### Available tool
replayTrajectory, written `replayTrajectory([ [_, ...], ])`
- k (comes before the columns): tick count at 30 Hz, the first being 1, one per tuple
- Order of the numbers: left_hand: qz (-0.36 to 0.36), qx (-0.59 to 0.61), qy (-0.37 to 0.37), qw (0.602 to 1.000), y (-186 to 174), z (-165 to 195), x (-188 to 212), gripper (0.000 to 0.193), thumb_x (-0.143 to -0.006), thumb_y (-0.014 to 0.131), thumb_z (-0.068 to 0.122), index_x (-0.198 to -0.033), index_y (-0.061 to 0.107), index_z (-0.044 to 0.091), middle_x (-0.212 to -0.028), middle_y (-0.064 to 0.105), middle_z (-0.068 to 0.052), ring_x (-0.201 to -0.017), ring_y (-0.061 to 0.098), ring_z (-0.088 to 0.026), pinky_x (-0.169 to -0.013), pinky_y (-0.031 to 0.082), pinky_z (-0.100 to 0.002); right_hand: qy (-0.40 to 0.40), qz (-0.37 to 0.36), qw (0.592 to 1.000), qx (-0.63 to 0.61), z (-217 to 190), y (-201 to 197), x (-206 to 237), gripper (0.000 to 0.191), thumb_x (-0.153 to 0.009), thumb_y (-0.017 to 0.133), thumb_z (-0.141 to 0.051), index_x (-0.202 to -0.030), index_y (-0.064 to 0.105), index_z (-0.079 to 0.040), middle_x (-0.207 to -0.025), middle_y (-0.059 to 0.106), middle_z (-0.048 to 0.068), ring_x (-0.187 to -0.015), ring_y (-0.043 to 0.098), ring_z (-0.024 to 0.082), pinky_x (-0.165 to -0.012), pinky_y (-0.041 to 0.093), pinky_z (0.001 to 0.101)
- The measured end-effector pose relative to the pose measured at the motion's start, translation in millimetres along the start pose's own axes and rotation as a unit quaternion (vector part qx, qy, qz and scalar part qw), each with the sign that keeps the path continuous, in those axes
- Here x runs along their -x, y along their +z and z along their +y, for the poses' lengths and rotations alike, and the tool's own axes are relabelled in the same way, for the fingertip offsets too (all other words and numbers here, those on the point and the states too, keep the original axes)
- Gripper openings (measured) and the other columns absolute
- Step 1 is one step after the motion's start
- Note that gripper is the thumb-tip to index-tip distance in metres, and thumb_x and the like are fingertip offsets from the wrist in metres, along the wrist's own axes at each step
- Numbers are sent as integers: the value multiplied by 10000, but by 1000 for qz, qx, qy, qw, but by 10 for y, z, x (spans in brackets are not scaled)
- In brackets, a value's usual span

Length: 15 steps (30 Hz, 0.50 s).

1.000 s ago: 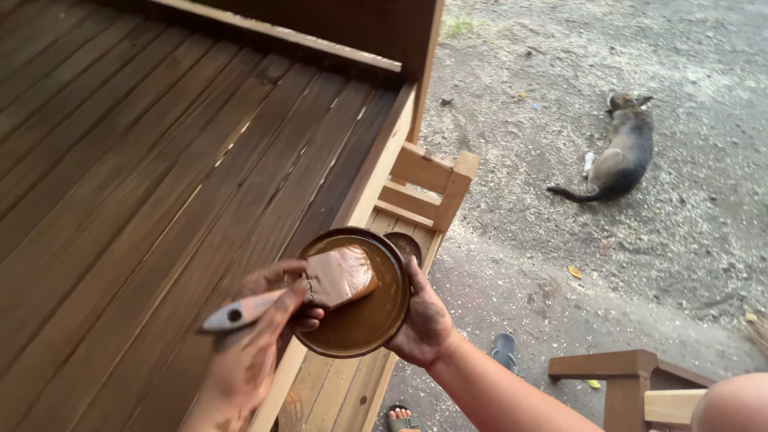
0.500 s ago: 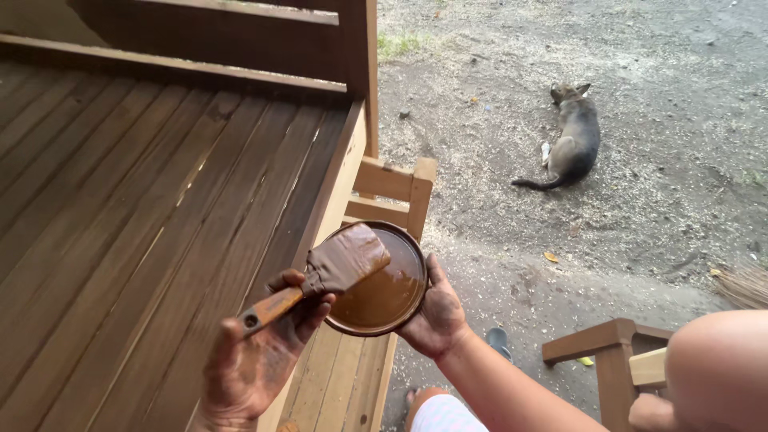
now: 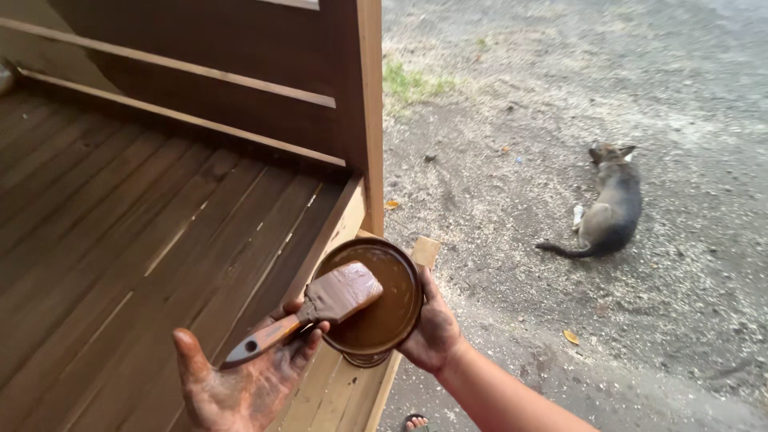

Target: The person applies a brown wood stain to a wooden slatted surface using a brush. They repeatedly dip the brush into a paint can and spread the stain across the planks and edges of the furniture.

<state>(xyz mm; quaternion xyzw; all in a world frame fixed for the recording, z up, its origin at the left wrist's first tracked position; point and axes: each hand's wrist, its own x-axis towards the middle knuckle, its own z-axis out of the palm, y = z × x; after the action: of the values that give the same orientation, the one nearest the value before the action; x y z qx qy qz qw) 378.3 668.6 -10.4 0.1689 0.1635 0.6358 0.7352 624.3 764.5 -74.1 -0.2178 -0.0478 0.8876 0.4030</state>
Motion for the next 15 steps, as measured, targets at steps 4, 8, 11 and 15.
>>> replayTrajectory([
  [4, 9, 56, -32, 998, -174, -251, -321, 1206, -778, 618, 825, -1356, 334, -195, -1308, 461, -416, -1295, 488, -537, -1130, 382, -547, 32, -15, 999, 4, -379, -145, -206, 784, -989, 289, -677, -1451, 530, -92, -1468, 551, 183, -1358, 507, 356, -1147, 395, 524],
  [8, 14, -2, -101, 995, -533, -354, -541, 807, -893, 645, 510, -1352, 360, -89, -1279, 555, -353, -1242, 555, -445, -1091, 428, -559, 48, -26, 999, -2, -526, -197, -330, 792, -968, 284, -679, -1443, 537, -98, -1471, 557, 183, -1358, 511, 361, -1140, 383, 542],
  [11, 114, -233, -151, 954, -825, -338, -803, 625, -891, 615, 157, -1458, 384, 35, -1228, 644, -243, -1075, 659, -327, -891, 531, -458, 38, -42, 998, -24, -531, -257, -369, 735, -1024, 292, -638, -1480, 513, -105, -1516, 535, 150, -1400, 489, 342, -1182, 366, 537],
  [15, 173, -405, -221, 870, -958, -216, -1054, 611, -875, 630, -21, -1457, 486, 93, -1091, 680, -209, -756, 700, -267, -541, 547, -373, 24, -55, 998, -28, -522, -301, -429, 789, -1009, 281, -683, -1485, 498, -93, -1511, 516, 163, -1394, 476, 351, -1173, 354, 542],
])
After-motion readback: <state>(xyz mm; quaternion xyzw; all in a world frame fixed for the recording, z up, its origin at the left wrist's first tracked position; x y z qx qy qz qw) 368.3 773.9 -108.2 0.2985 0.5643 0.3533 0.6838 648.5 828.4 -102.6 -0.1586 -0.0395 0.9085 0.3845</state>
